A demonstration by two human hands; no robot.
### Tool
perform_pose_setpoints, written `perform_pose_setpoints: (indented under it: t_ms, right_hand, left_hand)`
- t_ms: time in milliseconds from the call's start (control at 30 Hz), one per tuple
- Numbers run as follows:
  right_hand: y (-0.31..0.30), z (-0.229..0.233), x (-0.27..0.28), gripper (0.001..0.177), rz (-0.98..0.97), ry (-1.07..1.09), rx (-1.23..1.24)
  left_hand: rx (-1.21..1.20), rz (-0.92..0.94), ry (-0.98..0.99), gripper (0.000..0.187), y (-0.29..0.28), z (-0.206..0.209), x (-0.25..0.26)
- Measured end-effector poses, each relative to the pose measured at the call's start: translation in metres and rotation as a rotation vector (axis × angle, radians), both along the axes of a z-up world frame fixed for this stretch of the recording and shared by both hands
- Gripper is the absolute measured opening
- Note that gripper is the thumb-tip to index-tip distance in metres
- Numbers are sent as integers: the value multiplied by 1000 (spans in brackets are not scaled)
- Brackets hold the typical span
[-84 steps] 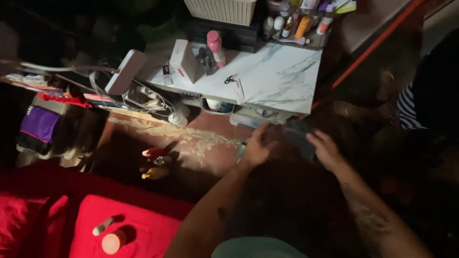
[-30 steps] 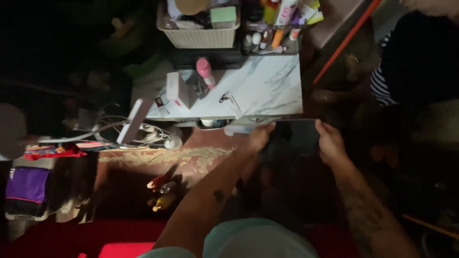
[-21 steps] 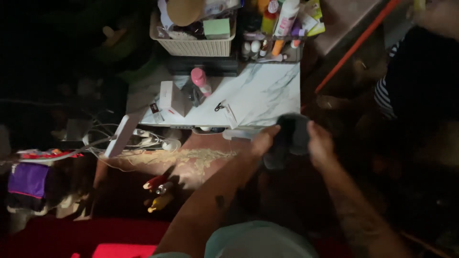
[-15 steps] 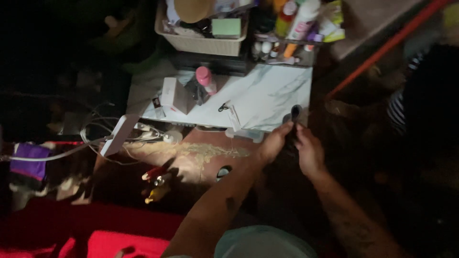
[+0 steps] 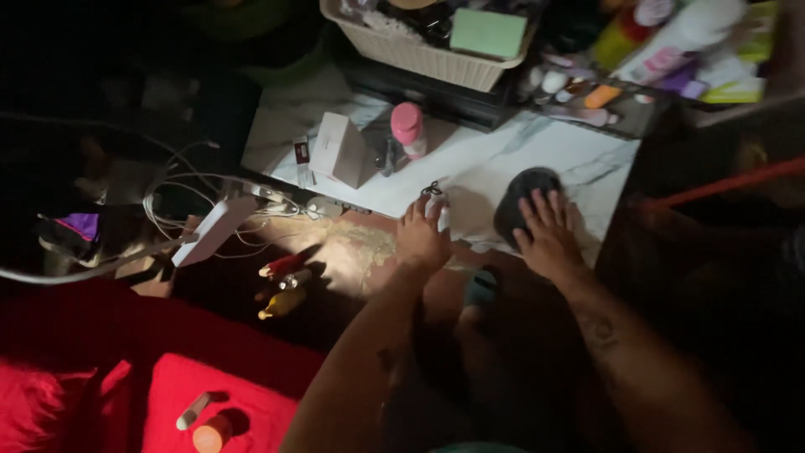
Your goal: Cleaning and organizing various skincare and cosmetic bottles on a table.
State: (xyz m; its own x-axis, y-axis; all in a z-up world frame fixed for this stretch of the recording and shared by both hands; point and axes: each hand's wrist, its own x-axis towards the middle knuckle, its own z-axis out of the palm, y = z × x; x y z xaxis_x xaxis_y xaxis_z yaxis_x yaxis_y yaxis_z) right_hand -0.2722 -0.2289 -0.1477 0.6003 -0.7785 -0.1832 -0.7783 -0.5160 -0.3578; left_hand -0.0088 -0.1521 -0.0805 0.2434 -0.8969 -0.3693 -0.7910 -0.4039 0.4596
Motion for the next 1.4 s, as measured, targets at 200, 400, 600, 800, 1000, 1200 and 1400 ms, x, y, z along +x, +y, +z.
perform_pose_setpoints:
  t_ms: [200, 400, 600, 800, 1000, 1200, 1400]
  right_hand:
    - [-2, -6, 44, 67, -30, 82, -51]
    - [-22, -19, 74, 66, 68, 38, -57]
    - [-29, -20, 73, 64, 119, -104, -25]
    - [-29, 24, 62, 57, -43, -429, 31]
    - [-2, 79, 52, 34, -228, -812, 157]
    - [-12, 119, 28, 27, -145, -814, -105]
    - [-35, 104, -13, 15, -278, -732, -251]
  left_hand:
    - [98, -654, -260, 81, -1, -21, 30]
    - [-50, -838, -349, 66, -1, -72, 25]
    - [-149, -869, -281, 42, -4, -70, 26]
    - [-433, -698, -125, 33, 0, -68, 26]
    - [-588, -447, 76, 32, -22, -8, -5]
    - [-578, -480, 178, 41, -62, 27, -46]
    - [-627, -438, 211, 42, -100, 51, -91]
